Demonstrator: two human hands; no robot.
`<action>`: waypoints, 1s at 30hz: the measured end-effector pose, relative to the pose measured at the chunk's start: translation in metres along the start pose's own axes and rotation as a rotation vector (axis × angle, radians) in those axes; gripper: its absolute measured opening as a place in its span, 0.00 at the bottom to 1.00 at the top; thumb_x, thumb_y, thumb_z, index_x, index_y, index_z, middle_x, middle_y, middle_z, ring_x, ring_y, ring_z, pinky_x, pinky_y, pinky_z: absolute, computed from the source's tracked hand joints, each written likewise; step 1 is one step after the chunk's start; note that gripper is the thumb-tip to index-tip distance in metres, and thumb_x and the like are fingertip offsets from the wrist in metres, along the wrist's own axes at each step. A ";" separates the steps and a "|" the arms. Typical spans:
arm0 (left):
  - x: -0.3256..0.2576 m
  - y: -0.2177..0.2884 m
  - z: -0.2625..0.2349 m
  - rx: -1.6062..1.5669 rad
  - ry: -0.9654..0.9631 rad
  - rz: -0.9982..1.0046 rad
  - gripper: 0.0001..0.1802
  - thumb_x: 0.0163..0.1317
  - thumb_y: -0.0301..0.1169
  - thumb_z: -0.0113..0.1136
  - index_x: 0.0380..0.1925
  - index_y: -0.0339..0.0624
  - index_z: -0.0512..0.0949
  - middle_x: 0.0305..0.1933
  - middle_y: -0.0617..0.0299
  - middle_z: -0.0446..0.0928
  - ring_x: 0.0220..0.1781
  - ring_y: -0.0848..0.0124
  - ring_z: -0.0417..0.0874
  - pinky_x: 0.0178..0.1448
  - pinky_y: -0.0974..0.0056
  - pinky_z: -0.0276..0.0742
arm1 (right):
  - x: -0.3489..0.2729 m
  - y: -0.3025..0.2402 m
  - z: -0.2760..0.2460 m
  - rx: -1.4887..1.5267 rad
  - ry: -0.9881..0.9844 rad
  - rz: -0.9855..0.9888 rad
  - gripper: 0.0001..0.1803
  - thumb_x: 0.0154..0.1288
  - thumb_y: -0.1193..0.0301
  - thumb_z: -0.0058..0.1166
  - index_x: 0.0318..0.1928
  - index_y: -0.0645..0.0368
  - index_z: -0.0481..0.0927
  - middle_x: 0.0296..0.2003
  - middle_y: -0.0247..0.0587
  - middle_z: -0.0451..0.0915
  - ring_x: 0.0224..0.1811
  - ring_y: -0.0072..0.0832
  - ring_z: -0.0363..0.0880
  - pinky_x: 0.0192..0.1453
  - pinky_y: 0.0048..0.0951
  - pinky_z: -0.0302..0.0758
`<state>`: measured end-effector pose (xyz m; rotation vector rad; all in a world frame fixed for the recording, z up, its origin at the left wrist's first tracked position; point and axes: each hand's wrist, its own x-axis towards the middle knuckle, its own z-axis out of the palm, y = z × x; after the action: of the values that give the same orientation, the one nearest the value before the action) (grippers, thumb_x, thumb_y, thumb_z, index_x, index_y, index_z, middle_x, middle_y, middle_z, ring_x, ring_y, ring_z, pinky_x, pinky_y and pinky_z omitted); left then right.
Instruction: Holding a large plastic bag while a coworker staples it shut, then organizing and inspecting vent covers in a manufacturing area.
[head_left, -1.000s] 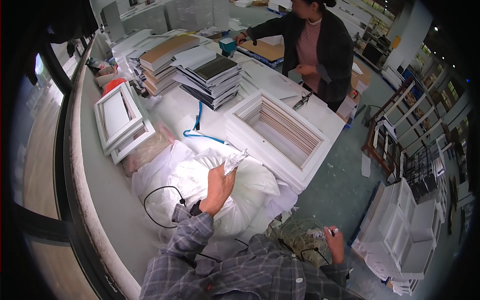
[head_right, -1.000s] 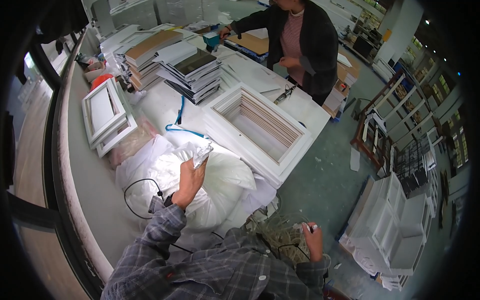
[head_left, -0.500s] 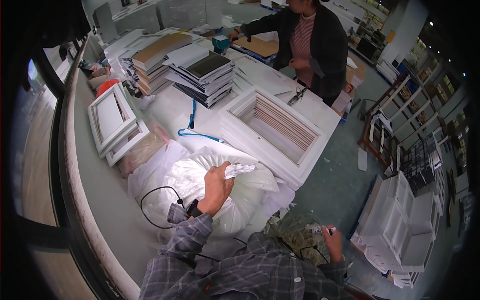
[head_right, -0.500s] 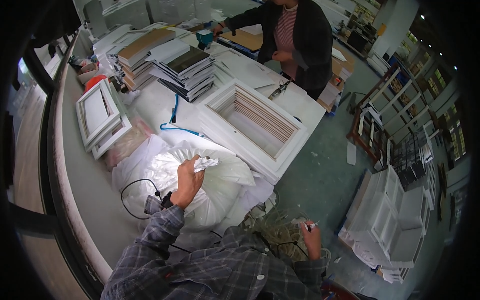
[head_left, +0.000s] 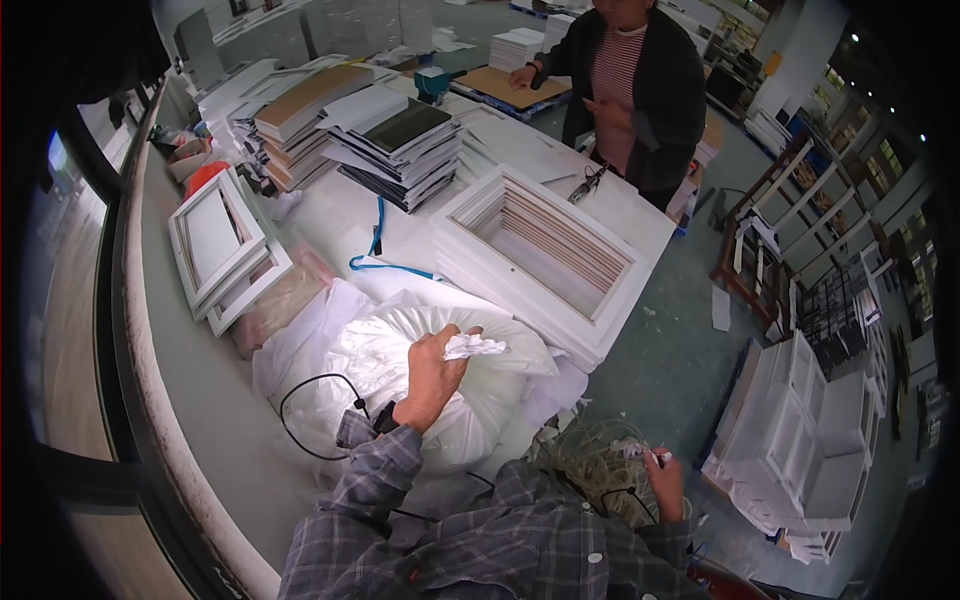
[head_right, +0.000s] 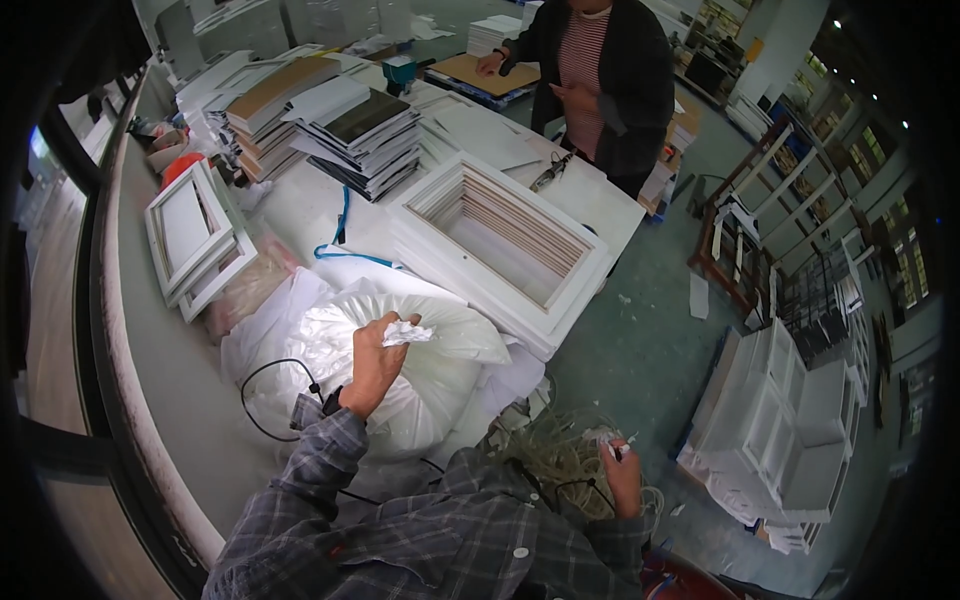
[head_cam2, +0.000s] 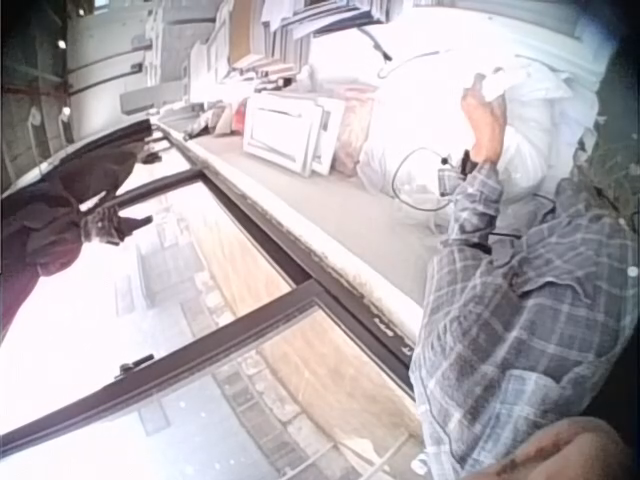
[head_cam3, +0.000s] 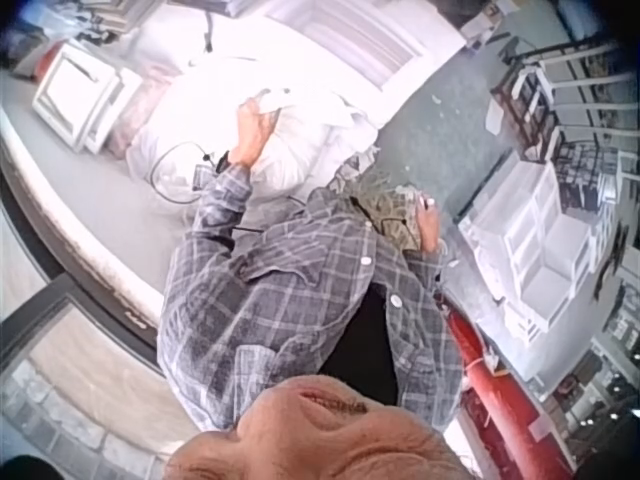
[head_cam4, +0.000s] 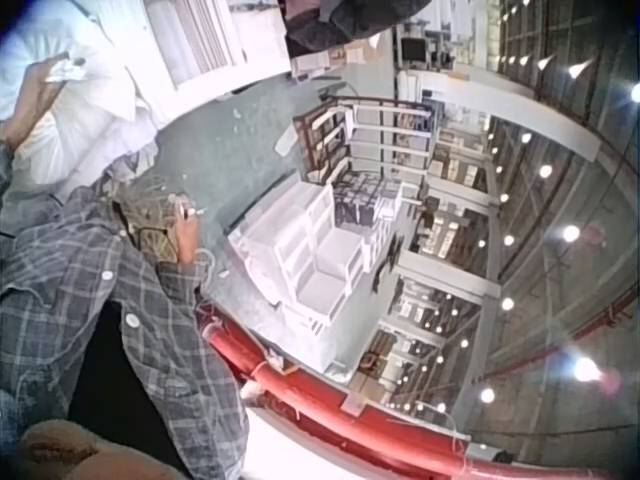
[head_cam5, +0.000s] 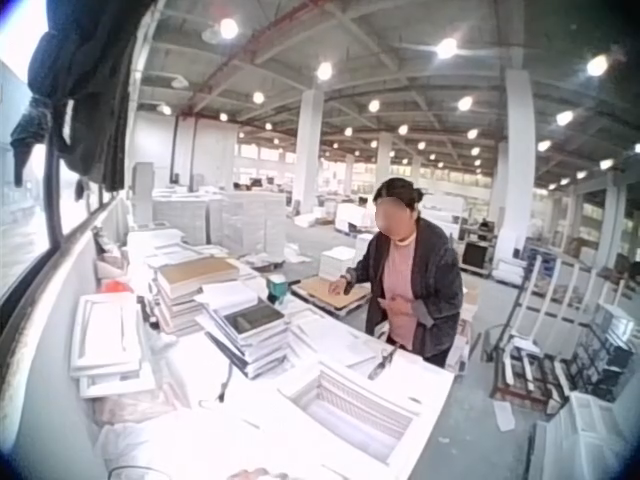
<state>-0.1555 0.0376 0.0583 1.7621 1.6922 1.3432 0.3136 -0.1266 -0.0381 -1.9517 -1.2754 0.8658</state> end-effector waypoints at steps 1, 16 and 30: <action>-0.001 -0.006 0.003 0.007 -0.004 0.019 0.13 0.64 0.36 0.70 0.28 0.39 0.80 0.23 0.45 0.76 0.25 0.42 0.74 0.31 0.46 0.70 | -0.001 0.001 0.000 -0.004 -0.005 0.019 0.13 0.71 0.63 0.63 0.36 0.61 0.80 0.23 0.25 0.75 0.26 0.14 0.69 0.29 0.25 0.65; -0.001 -0.013 0.001 -0.048 -0.079 -0.067 0.11 0.66 0.30 0.59 0.28 0.33 0.79 0.24 0.37 0.76 0.27 0.41 0.79 0.33 0.49 0.73 | -0.019 -0.002 0.000 0.037 0.016 0.096 0.12 0.72 0.63 0.62 0.37 0.60 0.80 0.23 0.26 0.75 0.26 0.15 0.69 0.29 0.25 0.65; 0.011 -0.018 -0.002 -0.583 -0.152 -0.531 0.30 0.76 0.50 0.57 0.16 0.48 0.67 0.17 0.74 0.61 0.21 0.81 0.57 0.25 0.65 0.52 | -0.029 0.006 -0.002 0.041 0.021 0.121 0.14 0.73 0.62 0.61 0.33 0.58 0.78 0.22 0.24 0.72 0.25 0.15 0.68 0.29 0.26 0.63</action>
<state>-0.1691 0.0509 0.0498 0.9733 1.3586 1.2422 0.3092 -0.1564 -0.0364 -2.0168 -1.1287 0.9208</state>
